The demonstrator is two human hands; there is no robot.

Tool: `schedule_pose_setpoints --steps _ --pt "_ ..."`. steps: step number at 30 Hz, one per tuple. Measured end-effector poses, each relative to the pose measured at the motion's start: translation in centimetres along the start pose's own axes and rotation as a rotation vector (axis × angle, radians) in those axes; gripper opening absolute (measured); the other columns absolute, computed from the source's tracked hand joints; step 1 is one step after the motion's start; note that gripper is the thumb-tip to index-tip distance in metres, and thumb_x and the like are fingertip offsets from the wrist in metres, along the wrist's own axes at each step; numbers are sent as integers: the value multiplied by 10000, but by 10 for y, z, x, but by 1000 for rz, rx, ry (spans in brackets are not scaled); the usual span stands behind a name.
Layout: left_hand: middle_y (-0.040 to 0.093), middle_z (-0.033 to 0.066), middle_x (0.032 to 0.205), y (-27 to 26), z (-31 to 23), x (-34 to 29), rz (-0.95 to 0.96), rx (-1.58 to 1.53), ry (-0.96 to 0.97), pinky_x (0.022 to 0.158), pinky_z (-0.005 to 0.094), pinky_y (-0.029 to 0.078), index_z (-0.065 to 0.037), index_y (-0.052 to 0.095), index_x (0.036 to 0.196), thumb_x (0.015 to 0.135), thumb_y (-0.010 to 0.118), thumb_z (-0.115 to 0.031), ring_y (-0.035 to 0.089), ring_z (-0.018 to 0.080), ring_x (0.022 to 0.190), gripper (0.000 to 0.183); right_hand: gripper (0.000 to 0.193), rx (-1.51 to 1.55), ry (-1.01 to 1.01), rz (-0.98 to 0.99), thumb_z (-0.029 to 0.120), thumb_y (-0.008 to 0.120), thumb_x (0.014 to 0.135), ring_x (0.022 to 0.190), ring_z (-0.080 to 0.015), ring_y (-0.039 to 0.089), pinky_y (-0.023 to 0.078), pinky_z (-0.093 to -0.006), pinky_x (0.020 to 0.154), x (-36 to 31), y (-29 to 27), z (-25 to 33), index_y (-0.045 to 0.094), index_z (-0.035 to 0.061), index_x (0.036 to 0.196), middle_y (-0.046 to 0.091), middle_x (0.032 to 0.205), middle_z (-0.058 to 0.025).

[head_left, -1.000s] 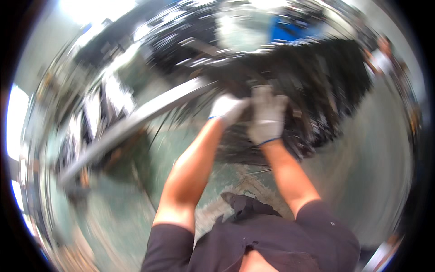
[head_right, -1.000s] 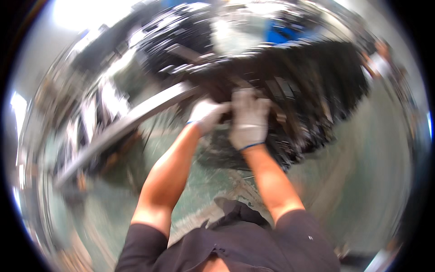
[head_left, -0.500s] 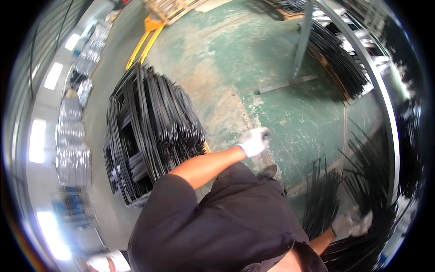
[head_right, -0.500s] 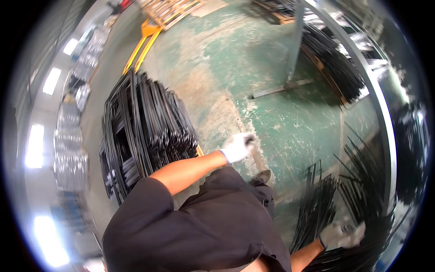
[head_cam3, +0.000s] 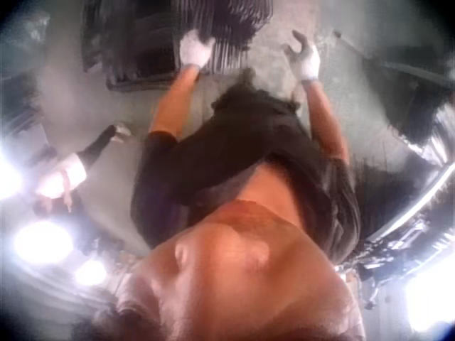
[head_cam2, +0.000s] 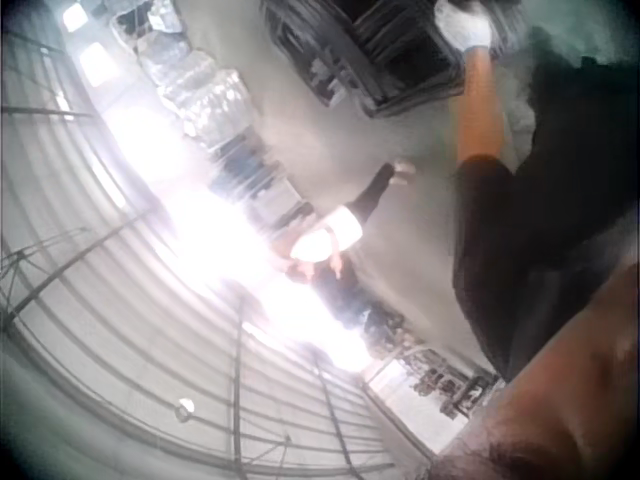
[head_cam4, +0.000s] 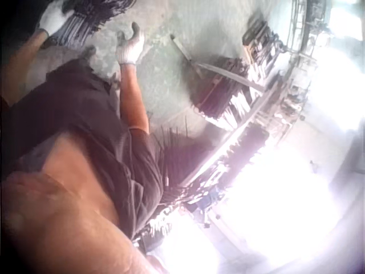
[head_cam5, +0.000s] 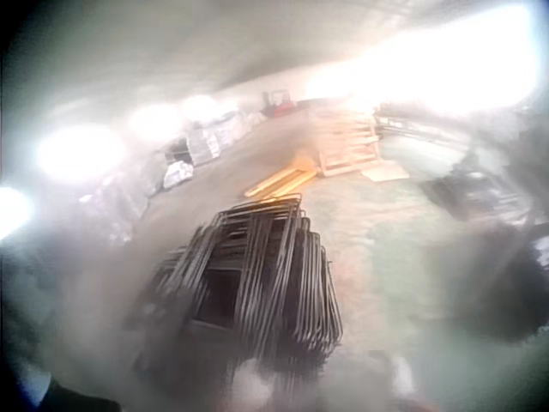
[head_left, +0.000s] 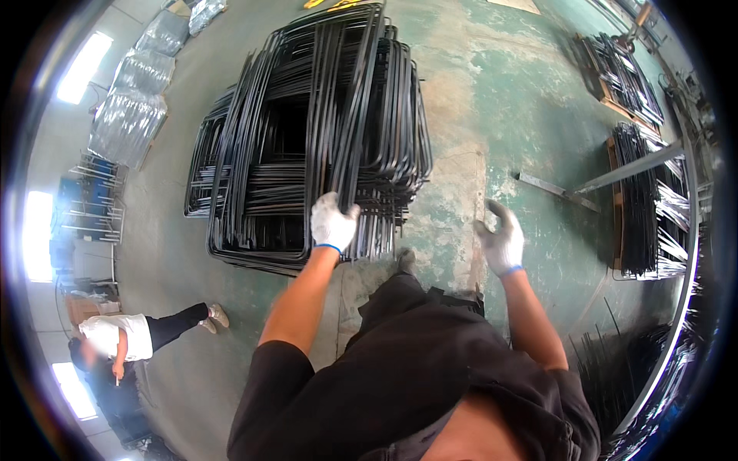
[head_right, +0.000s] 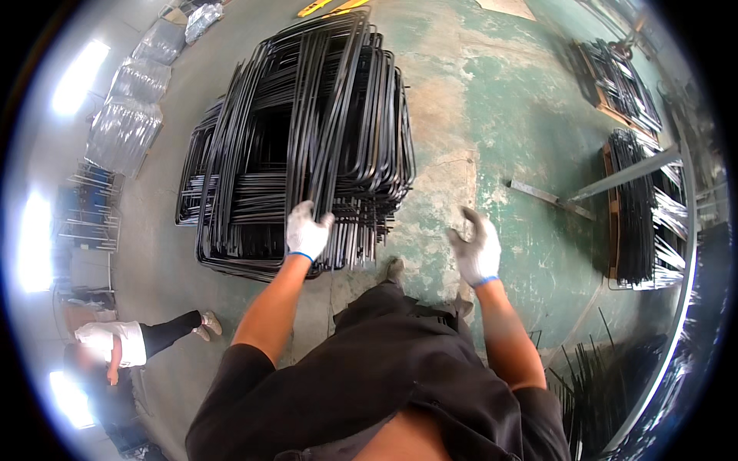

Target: The person repeatedly picks up black metal frames from a pile on the floor and stacks them onto a wooden pallet. The task involves lifting, aligning, and placing the frames one by one to build a neat stack.

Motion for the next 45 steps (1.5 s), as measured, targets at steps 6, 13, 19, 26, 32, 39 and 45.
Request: schedule_pose_setpoints --steps 6,13,19,26,32,39,45 --pt "492 281 1617 33 3 -5 144 37 -67 1168 512 463 18 500 1510 850 867 -415 556 458 1368 870 737 226 -25 346 198 859 880 1379 -378 635 501 -428 1181 87 186 105 567 4 1528 671 1445 -248" --pt "455 301 1634 29 6 16 31 20 -21 1152 549 460 26 461 1517 787 913 -295 523 472 1390 916 1093 148 178 286 312 949 805 1496 -389 518 456 -422 1238 194 306 150 350 -37 1650 488 1622 -278" --pt "533 289 1560 19 -4 35 68 41 -39 1153 545 458 29 470 1509 756 935 -281 527 471 1387 937 1019 617 695 341 312 960 822 1434 -364 592 473 -446 1193 298 385 112 432 -24 1627 606 1547 -276" --pt "571 233 1527 19 -14 71 112 125 -202 1114 523 466 13 494 1491 759 932 -291 570 420 1306 905 176 1224 842 804 214 736 1027 901 -294 726 610 -465 891 325 408 127 756 62 942 749 936 -94" --pt "612 240 1459 0 -17 98 85 31 -298 1121 506 474 38 499 1470 776 895 -202 581 438 1317 835 216 1411 839 742 234 696 1077 676 -212 621 566 -425 677 341 394 166 654 87 924 607 768 -33" --pt "735 252 1005 -96 -18 118 72 -5 -469 869 560 571 -10 591 1130 861 767 -228 723 470 991 388 189 1706 650 1025 178 699 1010 688 -246 634 587 -437 726 360 365 267 656 59 869 626 757 -65" --pt "721 261 952 -175 -20 157 -61 118 -435 845 582 557 -13 608 1101 836 718 -144 707 493 943 315 231 2106 599 1223 170 703 1016 593 -166 519 513 -366 603 447 371 370 552 131 846 503 683 15"
Point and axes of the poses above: each hand's wrist, its own x-axis towards the middle knuckle, its own y-axis out of the palm, z = x × y, the point moved 3 cm from there along x, towards the middle knuckle
